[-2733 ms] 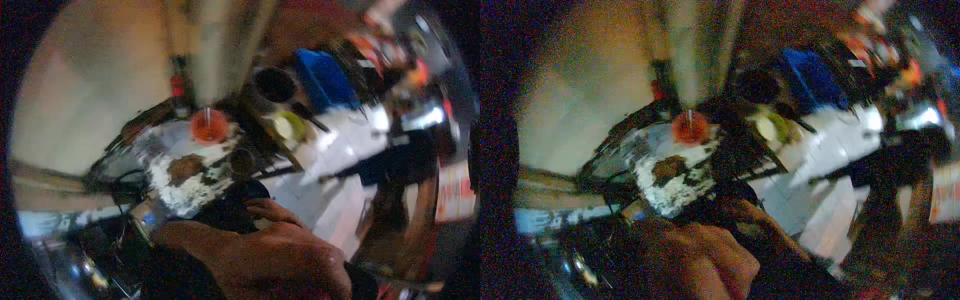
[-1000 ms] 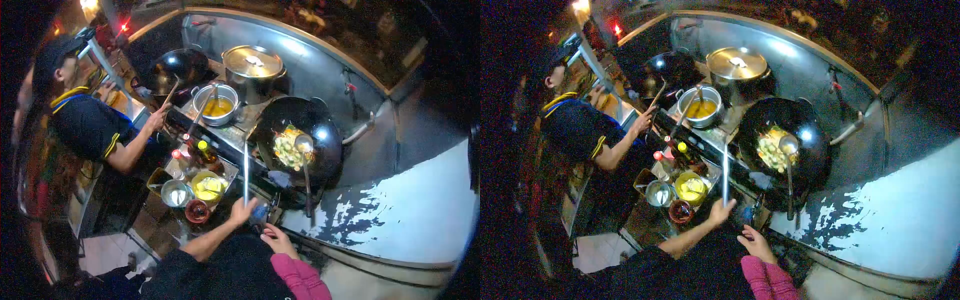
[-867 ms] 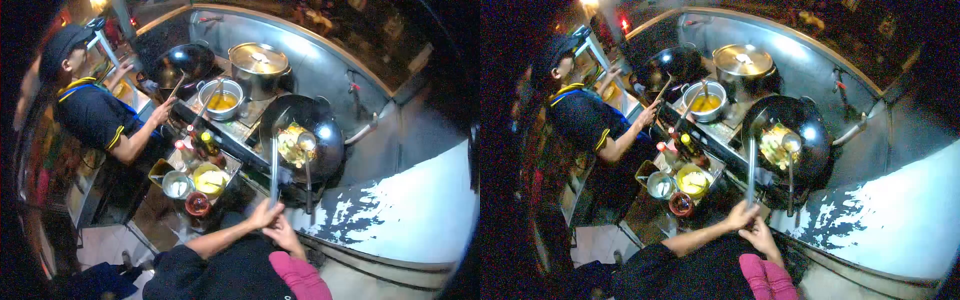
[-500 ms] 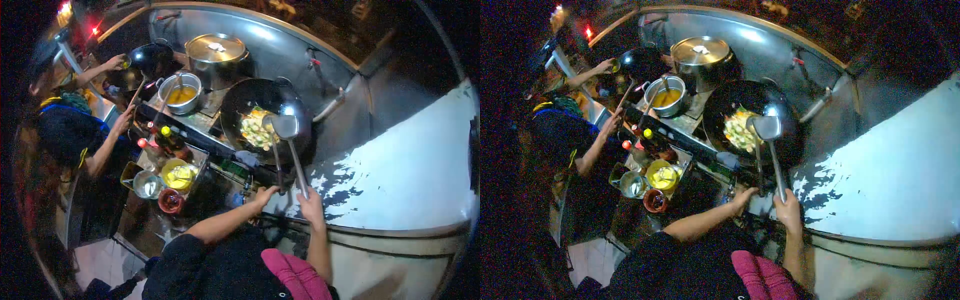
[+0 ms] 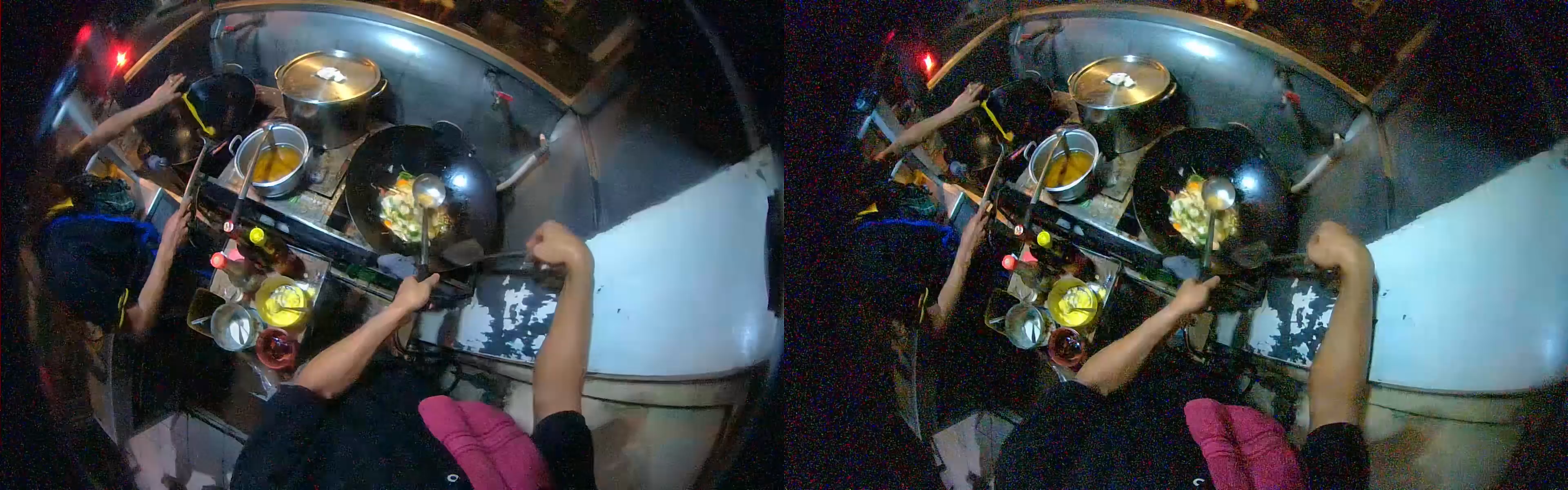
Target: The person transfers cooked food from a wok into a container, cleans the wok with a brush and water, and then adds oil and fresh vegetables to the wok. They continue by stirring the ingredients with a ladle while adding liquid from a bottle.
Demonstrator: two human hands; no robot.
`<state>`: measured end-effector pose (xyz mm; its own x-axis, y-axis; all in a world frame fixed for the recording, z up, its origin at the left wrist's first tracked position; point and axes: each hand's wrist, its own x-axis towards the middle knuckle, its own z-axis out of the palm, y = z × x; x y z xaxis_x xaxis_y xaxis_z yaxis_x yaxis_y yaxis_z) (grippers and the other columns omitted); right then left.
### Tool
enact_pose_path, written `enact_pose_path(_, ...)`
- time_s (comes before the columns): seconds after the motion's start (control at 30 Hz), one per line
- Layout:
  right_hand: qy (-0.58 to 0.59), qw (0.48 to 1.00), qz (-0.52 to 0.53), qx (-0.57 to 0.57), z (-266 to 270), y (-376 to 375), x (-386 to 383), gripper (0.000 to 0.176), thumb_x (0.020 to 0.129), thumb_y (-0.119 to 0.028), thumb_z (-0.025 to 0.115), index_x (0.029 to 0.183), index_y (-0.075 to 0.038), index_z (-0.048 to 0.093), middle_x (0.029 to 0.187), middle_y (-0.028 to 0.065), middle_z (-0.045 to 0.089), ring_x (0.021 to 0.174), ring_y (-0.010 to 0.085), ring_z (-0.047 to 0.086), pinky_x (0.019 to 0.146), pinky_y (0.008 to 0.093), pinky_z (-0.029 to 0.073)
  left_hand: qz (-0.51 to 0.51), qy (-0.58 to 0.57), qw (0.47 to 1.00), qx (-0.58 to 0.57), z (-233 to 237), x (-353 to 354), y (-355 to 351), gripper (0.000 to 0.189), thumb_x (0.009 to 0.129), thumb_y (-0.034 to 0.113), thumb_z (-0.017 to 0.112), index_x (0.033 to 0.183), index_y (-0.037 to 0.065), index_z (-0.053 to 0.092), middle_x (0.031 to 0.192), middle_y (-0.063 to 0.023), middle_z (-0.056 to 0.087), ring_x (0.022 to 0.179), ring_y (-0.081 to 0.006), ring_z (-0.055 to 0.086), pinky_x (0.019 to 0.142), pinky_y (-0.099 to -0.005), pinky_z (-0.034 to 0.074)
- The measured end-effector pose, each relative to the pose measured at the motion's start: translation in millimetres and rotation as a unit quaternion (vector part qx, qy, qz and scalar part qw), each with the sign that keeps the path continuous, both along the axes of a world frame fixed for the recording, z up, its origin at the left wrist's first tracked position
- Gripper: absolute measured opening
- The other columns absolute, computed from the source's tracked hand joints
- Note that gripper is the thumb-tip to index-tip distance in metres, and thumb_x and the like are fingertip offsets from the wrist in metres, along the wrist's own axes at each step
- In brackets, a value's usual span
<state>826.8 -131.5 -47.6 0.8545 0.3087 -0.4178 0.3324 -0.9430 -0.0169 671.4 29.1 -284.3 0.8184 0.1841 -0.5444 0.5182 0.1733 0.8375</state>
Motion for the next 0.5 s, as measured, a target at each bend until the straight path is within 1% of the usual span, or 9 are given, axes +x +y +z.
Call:
enact_pose_path(0.03, 0.001, 1.000, 0.003, -0.002, -7.3, 9.7, 13.0, 0.018, 0.067, -0.013, 0.054, 0.074, -0.003, 0.066, 0.079, 0.0207, 0.063, 0.076, 0.0342, 0.063, 0.067, 0.0380, 0.048, -0.016, -0.023, 0.991, 0.134, -10.7, -0.9, 9.2, 0.046, 0.084, 0.042, 0.054, 0.085, -0.003, 0.063, 0.068, -0.0101, 0.059, 0.065, -0.0210, 0.056, 0.066, -0.0388, 0.044)
enact_pose_path(0.07, 0.080, 0.996, 0.027, -0.005, -10.1, 26.4, 18.3, 0.019, 0.069, -0.011, 0.056, 0.081, 0.000, 0.066, 0.080, 0.0194, 0.064, 0.074, 0.0286, 0.063, 0.064, 0.0346, 0.049, -0.031, 0.001, 0.994, 0.108, 2.5, -3.5, 22.7, 0.046, 0.080, 0.046, 0.055, 0.091, 0.001, 0.061, 0.091, -0.0233, 0.061, 0.095, -0.0377, 0.056, 0.082, -0.0416, 0.042)
enact_pose_path(0.1, 0.160, 0.986, 0.051, -0.008, -15.7, 42.6, 19.7, 0.021, 0.072, -0.008, 0.057, 0.088, 0.002, 0.066, 0.082, 0.0181, 0.065, 0.071, 0.0230, 0.064, 0.060, 0.0312, 0.049, -0.027, 0.004, 0.994, 0.106, 14.6, -6.8, 34.9, 0.046, 0.080, 0.046, 0.055, 0.091, 0.001, 0.061, 0.091, -0.0233, 0.061, 0.095, -0.0377, 0.056, 0.082, -0.0416, 0.042)
enact_pose_path(0.17, 0.178, 0.980, 0.086, 0.002, -47.0, 76.6, 14.5, 0.025, 0.074, -0.014, 0.057, 0.093, 0.001, 0.065, 0.084, 0.0187, 0.065, 0.076, 0.0256, 0.064, 0.065, 0.0331, 0.049, -0.029, -0.008, 0.993, 0.116, 35.8, -12.9, 56.1, 0.046, 0.081, 0.043, 0.053, 0.099, 0.001, 0.058, 0.091, -0.0230, 0.061, 0.094, -0.0366, 0.057, 0.081, -0.0408, 0.043)
enact_pose_path(0.3, 0.000, 0.996, 0.019, 0.083, -106.3, 115.4, -2.4, 0.031, 0.079, -0.019, 0.053, 0.105, -0.004, 0.061, 0.100, 0.0213, 0.061, 0.095, 0.0353, 0.059, 0.084, 0.0397, 0.044, -0.007, -0.058, 0.986, 0.154, 73.5, -27.2, 89.3, 0.041, 0.081, 0.034, 0.056, 0.100, -0.002, 0.055, 0.087, -0.0203, 0.062, 0.090, -0.0321, 0.060, 0.078, -0.0403, 0.045)
enact_pose_path(0.33, 0.029, 0.997, 0.001, 0.077, -100.5, 118.1, 1.8, 0.030, 0.080, -0.018, 0.050, 0.105, -0.004, 0.061, 0.102, 0.0229, 0.059, 0.097, 0.0365, 0.057, 0.087, 0.0396, 0.044, 0.006, -0.002, 0.999, -0.033, 92.8, -31.2, 96.6, 0.036, 0.081, 0.026, 0.057, 0.098, -0.006, 0.055, 0.082, -0.0174, 0.063, 0.083, -0.0277, 0.062, 0.073, -0.0379, 0.046)
enact_pose_path(0.37, -0.013, 0.999, 0.016, 0.031, -109.5, 112.3, 15.7, 0.029, 0.078, -0.016, 0.051, 0.101, -0.004, 0.063, 0.101, 0.0234, 0.059, 0.097, 0.0353, 0.057, 0.086, 0.0380, 0.044, 0.001, -0.008, 1.000, 0.011, 105.8, -35.2, 103.7, 0.033, 0.082, 0.022, 0.057, 0.096, -0.007, 0.054, 0.076, -0.0143, 0.063, 0.072, -0.0226, 0.064, 0.064, -0.0345, 0.048)
enact_pose_path(0.43, 0.006, 0.997, 0.070, -0.006, -65.0, 101.4, 19.6, 0.025, 0.070, -0.012, 0.055, 0.087, 0.004, 0.063, 0.096, 0.0254, 0.059, 0.091, 0.0387, 0.059, 0.081, 0.0425, 0.046, -0.006, -0.067, 0.990, 0.125, 55.5, -35.8, 112.0, 0.031, 0.082, 0.022, 0.056, 0.093, -0.007, 0.054, 0.073, -0.0128, 0.062, 0.069, -0.0207, 0.063, 0.062, -0.0325, 0.048)
enact_pose_path(0.5, 0.001, 0.995, 0.092, -0.033, -34.7, 83.7, 19.1, 0.023, 0.066, -0.010, 0.055, 0.083, 0.004, 0.064, 0.094, 0.0248, 0.060, 0.089, 0.0381, 0.059, 0.080, 0.0424, 0.047, 0.020, -0.067, 0.984, 0.163, 92.1, -49.0, 121.8, 0.032, 0.081, 0.024, 0.058, 0.094, -0.006, 0.055, 0.074, -0.0132, 0.062, 0.070, -0.0215, 0.063, 0.063, -0.0329, 0.047)
